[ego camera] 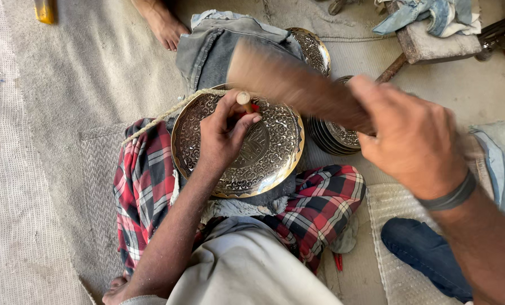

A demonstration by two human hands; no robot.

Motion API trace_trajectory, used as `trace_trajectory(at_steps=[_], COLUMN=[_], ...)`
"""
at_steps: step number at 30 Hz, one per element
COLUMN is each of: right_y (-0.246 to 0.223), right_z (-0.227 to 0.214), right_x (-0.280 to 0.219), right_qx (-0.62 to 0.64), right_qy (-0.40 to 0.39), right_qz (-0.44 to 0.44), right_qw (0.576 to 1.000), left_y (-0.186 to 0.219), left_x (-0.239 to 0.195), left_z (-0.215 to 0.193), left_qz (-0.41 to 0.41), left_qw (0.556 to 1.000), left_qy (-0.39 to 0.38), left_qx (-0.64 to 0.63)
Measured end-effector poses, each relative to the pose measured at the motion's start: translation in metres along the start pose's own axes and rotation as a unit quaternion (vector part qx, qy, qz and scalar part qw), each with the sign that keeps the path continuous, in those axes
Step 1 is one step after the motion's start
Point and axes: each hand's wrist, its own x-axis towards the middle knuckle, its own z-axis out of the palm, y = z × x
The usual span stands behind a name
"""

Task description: The person sits on the floor and uses a hammer and a small chisel to engrave intricate patterns onto a brass plate. They repeatedly strike the chisel to create detailed designs on the metal surface.

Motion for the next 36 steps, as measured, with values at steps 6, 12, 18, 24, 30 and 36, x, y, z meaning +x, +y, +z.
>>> trace_trajectory(at_steps=[6, 12, 18, 24, 30, 36], right_y=[-0.003, 0.003, -0.011, 0.001, -0.003, 0.0], right_z=[0.005, -0.005, 0.001, 0.006, 0.022, 0.009], right_x=[0.01, 0.004, 0.008, 0.006, 0.0, 0.001], right_qx=[0.336, 0.124, 0.323, 0.172, 0.251, 0.185], right_qy=[0.088, -0.012, 0.082, 0.043, 0.043, 0.048], right_qz=[0.035, 0.065, 0.044, 0.033, 0.005, 0.035], right_qw=[0.937, 0.99, 0.942, 0.984, 0.967, 0.981], left_y=[0.006, 0.004, 0.004, 0.006, 0.006, 0.008], left_x=[0.001, 0.003, 0.004, 0.007, 0.005, 0.008], left_z=[0.0, -0.001, -0.004, -0.004, -0.006, -0.006], left_qz=[0.005, -0.019, -0.022, 0.009, -0.005, -0.008], left_qw=[1.0, 0.999, 1.0, 1.0, 1.0, 1.0], left_qy=[0.009, -0.01, -0.01, -0.015, -0.015, -0.017], left_qx=[0.006, -0.025, 0.005, -0.008, 0.014, -0.006])
